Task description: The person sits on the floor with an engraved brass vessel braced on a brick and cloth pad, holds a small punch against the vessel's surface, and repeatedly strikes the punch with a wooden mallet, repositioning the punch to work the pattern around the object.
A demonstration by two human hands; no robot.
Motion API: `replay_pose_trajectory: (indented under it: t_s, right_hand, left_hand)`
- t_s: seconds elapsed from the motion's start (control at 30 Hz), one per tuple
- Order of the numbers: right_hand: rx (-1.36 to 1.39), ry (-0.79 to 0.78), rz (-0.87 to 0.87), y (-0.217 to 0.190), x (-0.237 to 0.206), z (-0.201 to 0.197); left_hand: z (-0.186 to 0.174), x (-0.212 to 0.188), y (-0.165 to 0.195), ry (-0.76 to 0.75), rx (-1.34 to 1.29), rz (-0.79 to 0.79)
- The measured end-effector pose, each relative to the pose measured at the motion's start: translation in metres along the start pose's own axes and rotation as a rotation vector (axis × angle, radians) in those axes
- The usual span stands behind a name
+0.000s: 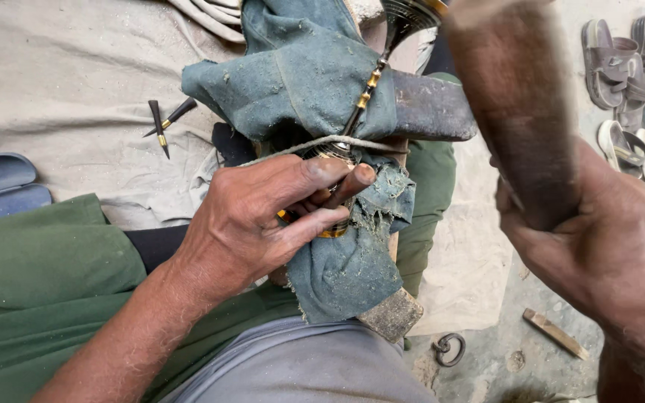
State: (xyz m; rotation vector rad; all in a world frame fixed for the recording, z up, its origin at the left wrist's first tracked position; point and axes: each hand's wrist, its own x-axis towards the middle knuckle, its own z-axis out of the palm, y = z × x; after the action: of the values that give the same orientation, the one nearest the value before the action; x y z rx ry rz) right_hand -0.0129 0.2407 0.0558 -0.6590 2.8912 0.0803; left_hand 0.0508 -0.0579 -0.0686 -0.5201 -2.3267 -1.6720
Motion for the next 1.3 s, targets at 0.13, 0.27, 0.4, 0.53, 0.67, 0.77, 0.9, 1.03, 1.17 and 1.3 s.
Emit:
replay_pose_trajectory:
  t_s: [0.13, 0.27, 0.4, 0.53, 0.67, 0.77, 0.9, 1.03, 1.17, 1.3]
  right_hand:
    - [0.162, 0.082, -0.108, -0.011, 0.006, -0.004]
    - [0.082, 0.052, -0.110, -0.017, 0.011, -0.009]
    - [0.069, 0.001, -0.038, -0.016, 0.018, -0.013]
    - [0.051, 0.048, -0.196, -0.018, 0.023, -0.012]
    - [0.068, 0.045, -0.123, -0.022, 0.025, -0.011]
    - [0.017, 0.062, -0.162, -0.024, 0.028, -0.013]
    - [0.062, 0.002, -0.115, -0.031, 0.032, -0.015]
    - [0.025, -0.056, 0.020, -0.039, 0.033, -0.017]
    - [0.040, 0.030, -0.126, -0.040, 0.036, -0.019]
    - [-0.009, -0.034, -0.118, -0.037, 0.036, -0.019]
  left_hand:
    - [0.001, 0.000, -0.001, -0.020, 0.008, -0.045]
    - [-0.001, -0.001, -0.002, -0.031, -0.014, -0.065]
    - [0.000, 0.000, -0.002, -0.037, -0.054, -0.122]
    - [0.000, -0.001, -0.004, -0.035, 0.006, -0.075]
    - [-0.002, -0.002, -0.008, -0.041, 0.000, -0.061]
    - [-0.002, -0.002, -0.009, -0.038, -0.037, -0.090]
    - [-0.002, -0.002, -0.010, -0.031, -0.058, -0.125]
    - [-0.006, -0.003, -0.010, -0.010, -0.036, -0.048]
    - [-0.006, -0.002, -0.012, -0.021, -0.126, -0.116]
    - [-0.006, -0.002, -0.014, -0.001, -0.119, -0.140]
